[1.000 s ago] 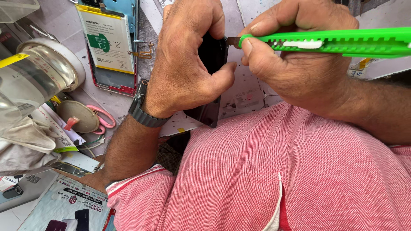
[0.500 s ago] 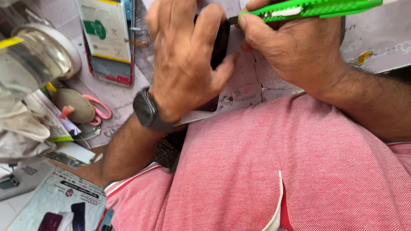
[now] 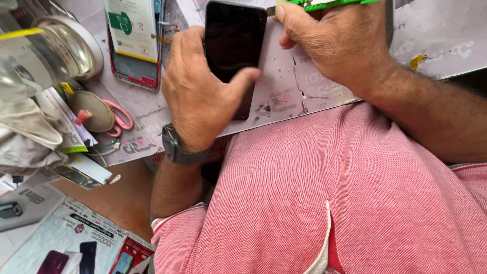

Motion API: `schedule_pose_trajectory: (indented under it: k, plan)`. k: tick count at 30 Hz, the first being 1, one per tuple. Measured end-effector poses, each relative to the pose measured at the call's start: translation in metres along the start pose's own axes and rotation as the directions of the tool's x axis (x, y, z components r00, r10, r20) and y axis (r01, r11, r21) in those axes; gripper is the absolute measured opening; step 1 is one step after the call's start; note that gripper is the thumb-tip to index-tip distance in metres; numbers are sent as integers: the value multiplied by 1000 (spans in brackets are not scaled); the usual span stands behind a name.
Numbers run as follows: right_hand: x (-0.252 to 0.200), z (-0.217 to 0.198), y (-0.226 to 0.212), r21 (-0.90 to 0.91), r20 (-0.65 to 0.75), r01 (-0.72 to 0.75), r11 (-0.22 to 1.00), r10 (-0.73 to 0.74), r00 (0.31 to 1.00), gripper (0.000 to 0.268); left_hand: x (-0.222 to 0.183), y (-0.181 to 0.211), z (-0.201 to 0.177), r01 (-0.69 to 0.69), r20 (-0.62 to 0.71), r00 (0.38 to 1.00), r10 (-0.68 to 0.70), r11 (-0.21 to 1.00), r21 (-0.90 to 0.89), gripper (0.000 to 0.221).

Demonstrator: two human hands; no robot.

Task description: The person uses a green utility knife to carefully scrape and pry along the edges of a smartphone screen. They rotate the phone to access different sides while maintaining steady pressure with the tool. The task appears to be part of a screen removal or repair process.

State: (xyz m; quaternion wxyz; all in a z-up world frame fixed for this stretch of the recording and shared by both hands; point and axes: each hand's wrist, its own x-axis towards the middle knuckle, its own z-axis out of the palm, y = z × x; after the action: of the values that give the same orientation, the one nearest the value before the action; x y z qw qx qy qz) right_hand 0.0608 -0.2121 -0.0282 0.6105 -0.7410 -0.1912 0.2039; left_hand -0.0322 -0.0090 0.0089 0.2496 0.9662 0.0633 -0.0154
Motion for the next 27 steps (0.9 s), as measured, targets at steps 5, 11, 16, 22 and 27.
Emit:
schedule_pose_trajectory:
  k: [5,11,16,22,27]
  plan:
    - [2,-3,-4,92,-25,-136,986,139,990,6,4,-18,-6,132,175,983,-57,879,-458,35]
    - [3,-14,-10,459,-44,-52,887,81,996,6,23,-30,6,174,189,982,14,332,-927,25]
    - [4,-23,-14,431,-86,30,902,8,996,3,36,-24,22,173,180,984,-5,292,-940,25]
    - [7,-24,-7,368,-129,66,927,-20,991,3,40,-21,38,157,149,987,-56,173,-972,24]
    - [10,-21,3,401,-107,93,911,-54,993,5,42,-28,46,130,119,990,-79,150,-980,25]
